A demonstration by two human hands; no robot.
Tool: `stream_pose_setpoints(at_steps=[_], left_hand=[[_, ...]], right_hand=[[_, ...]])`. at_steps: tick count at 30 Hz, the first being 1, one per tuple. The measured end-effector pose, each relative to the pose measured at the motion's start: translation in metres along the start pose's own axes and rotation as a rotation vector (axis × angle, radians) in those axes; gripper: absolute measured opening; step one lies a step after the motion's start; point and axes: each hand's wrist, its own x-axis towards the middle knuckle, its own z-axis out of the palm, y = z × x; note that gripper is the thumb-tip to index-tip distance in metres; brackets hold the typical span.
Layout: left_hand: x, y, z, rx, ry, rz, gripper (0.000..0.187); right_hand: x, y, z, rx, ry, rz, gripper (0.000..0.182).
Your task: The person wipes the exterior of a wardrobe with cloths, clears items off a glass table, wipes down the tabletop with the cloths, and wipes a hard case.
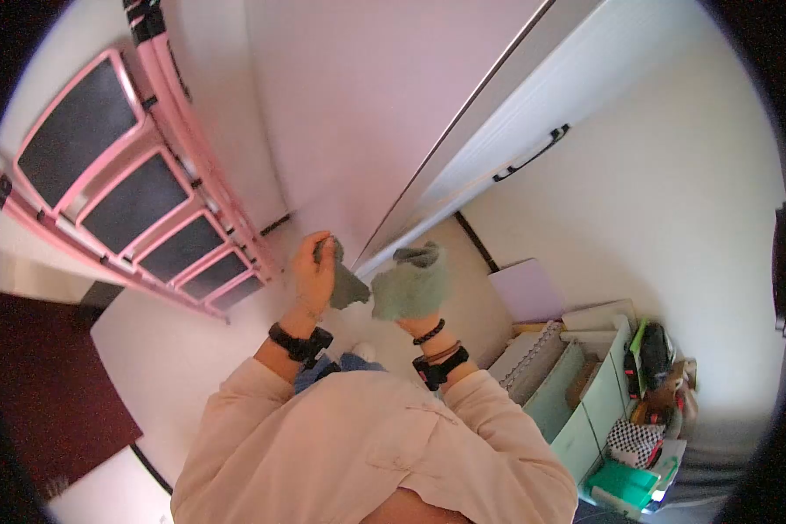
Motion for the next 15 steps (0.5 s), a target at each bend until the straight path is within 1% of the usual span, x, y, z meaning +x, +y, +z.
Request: stream_pose_setpoints(at_steps=[1,3,5,6,7,8,10,11,13,14,15], left_hand=[[0.010,0.000,-0.008,-0.031,-0.012,0.033,0.021],[0.031,0.006,-0.020,0.097,-0.023,0.088,0.022],[0.051,0.053,-0.046,-0.102,-0.108,-0.279,0.023],[0.058,0.041,-0.053,-0.083,-0.073,-0.179,0.023],[0.069,0.027,-0.062,-0.064,-0.032,-0.079,0.023],[0.077,0.021,-0.069,-0.089,-0.042,-0.065,0.023],[0.091,0.020,-0.083,-0.096,-0.073,0.009,0.026],[0.093,0.021,-0.084,-0.111,-0.094,0.017,0.026],[0.102,0.025,-0.080,-0.421,-0.123,-0.051,0.037],[0.105,0.035,-0.081,-0.563,-0.159,-0.126,0.045],[0.108,0.036,-0.078,-0.584,-0.181,-0.108,0.045]], right_hand=[[0.011,-0.016,-0.008,-0.018,-0.021,0.029,0.021],[0.048,-0.038,-0.028,-0.081,-0.009,0.048,0.021],[0.079,-0.067,-0.054,0.029,0.006,-0.110,0.022],[0.094,-0.074,-0.059,-0.050,0.088,-0.193,0.017],[0.107,-0.085,-0.067,-0.082,0.098,-0.201,0.017],[0.117,-0.099,-0.074,0.174,0.021,0.318,0.024],[0.111,-0.092,-0.064,0.424,-0.025,0.844,0.031],[0.087,-0.062,-0.043,0.289,0.013,0.734,0.036],[0.068,-0.047,-0.024,0.130,0.072,0.624,0.042],[0.066,-0.049,-0.016,-0.023,0.191,0.533,0.040],[0.068,-0.052,-0.005,-0.172,0.311,0.438,0.039]])
